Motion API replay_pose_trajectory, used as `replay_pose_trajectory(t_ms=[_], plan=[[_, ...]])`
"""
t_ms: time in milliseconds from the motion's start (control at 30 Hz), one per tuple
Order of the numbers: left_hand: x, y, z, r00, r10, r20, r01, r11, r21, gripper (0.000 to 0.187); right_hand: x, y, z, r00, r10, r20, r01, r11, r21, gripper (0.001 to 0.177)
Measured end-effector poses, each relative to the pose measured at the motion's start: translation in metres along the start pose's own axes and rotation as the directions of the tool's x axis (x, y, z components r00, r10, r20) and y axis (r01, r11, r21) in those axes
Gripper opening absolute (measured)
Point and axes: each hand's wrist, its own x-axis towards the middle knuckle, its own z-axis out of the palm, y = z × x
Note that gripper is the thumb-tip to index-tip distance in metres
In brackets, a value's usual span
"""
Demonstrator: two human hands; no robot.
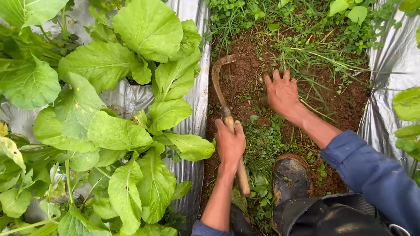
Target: The person uses a hand hoe to loosen the soil and remove weeds from a narrow path between rows of leafy green vegetables. They repeatedly scrape the tool against the ground and pull up unwanted plants by hand, gathering them into a pile.
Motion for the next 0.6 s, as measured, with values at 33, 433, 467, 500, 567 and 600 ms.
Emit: replay_pose_trajectory(t_ms=[33, 433, 467, 500, 567, 600], plan=[[0.004, 0.006, -0.005, 0.999, 0.041, -0.005, -0.041, 0.999, -0.02, 0.022, 0.004, 0.006, 0.016, 1.0, 0.02, -0.023, -0.017, 0.99, 0.141, 0.043], [-0.045, -0.028, -0.011, 0.924, -0.106, 0.368, -0.067, 0.901, 0.429, 0.036, -0.032, 0.028, -0.007, 0.744, -0.221, 0.63, 0.166, 0.975, 0.146, 0.031], [-0.054, -0.036, -0.014, 0.883, -0.132, 0.451, -0.133, 0.851, 0.509, 0.04, -0.032, 0.031, -0.04, 0.734, -0.178, 0.655, 0.056, 0.978, 0.202, 0.035], [-0.062, -0.039, -0.02, 0.883, -0.139, 0.448, -0.129, 0.847, 0.516, 0.04, -0.028, 0.033, -0.048, 0.732, -0.184, 0.656, 0.057, 0.976, 0.211, 0.035], [-0.076, -0.041, -0.028, 0.854, -0.178, 0.489, -0.127, 0.84, 0.528, 0.049, -0.02, 0.043, -0.068, 0.886, 0.063, 0.459, -0.195, 0.949, 0.247, 0.039], [-0.072, -0.045, -0.032, 0.855, -0.177, 0.487, -0.128, 0.839, 0.529, 0.049, -0.012, 0.043, -0.061, 0.887, 0.062, 0.457, -0.194, 0.949, 0.249, 0.039]])
